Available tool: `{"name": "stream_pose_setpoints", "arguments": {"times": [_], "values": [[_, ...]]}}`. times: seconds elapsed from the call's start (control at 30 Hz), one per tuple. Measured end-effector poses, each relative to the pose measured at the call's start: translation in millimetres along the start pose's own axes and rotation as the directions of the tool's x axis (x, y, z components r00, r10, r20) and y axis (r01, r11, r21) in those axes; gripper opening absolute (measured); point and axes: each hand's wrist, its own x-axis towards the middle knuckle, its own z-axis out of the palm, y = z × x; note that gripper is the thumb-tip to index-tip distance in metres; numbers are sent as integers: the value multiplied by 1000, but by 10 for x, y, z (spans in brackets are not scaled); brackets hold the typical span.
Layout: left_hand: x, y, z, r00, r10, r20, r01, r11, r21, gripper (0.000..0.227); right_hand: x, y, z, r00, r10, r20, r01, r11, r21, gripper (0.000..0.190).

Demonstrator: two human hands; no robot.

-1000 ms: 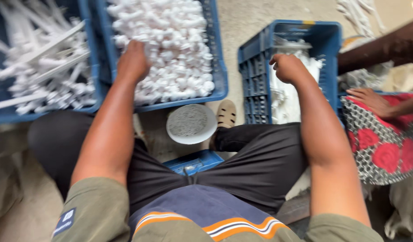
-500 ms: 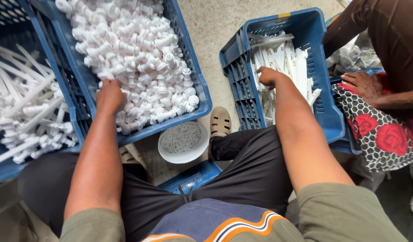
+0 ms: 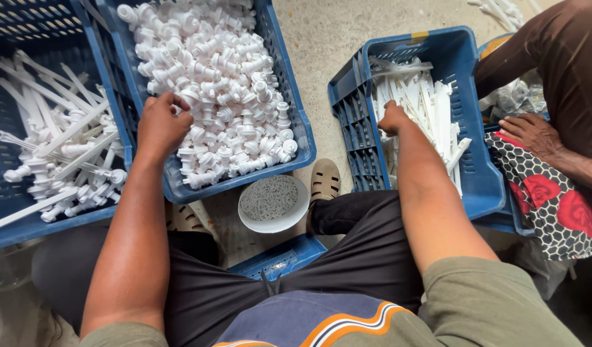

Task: The person sits on the floor and repeatedly picks a white plastic cap and a white plastic rod from blue crates, then inserts the rod into the cap to assemble them. The assembled units are placed into a separate blue crate.

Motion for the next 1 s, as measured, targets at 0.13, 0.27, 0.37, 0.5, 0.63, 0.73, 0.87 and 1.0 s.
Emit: {"name": "stream_pose_setpoints", "arguments": {"times": [0.13, 0.27, 0.37, 0.5, 0.63, 0.73, 0.87, 1.0], "values": [[-157, 204, -165, 993, 101, -54, -107, 988, -115, 23, 98, -4, 164, 982, -94, -162, 87, 995, -48, 85], [-339, 406, -353, 990, 135, -50, -142, 973, -181, 23, 68, 113, 239, 982, -50, -182, 75, 988, 137, 62], [-558, 560, -517, 985, 164, -56, -172, 956, -237, 20, 3, 98, 258, 991, 132, -18, -124, 959, 254, 45], [-824, 716, -695, 985, 163, -56, -172, 947, -272, 19, -46, 74, 234, 967, 244, 69, -253, 917, 309, 25], [-935, 700, -719, 950, 278, -144, -303, 931, -202, 18, -209, 156, 158, 983, 147, -107, -140, 988, 67, 27], [-880, 721, -718, 923, 319, -214, -359, 916, -181, 18, -386, -45, -257, 970, 25, -242, -68, 983, -173, 34], [-776, 710, -566, 723, 559, -406, -623, 782, -31, 15, -1055, -357, -827, 923, -176, -343, 47, 934, -353, 43], [-682, 682, -438, 857, 395, -331, -488, 828, -276, 16, -2065, -665, -961, 822, -455, -342, 279, 846, -454, 35]]}}
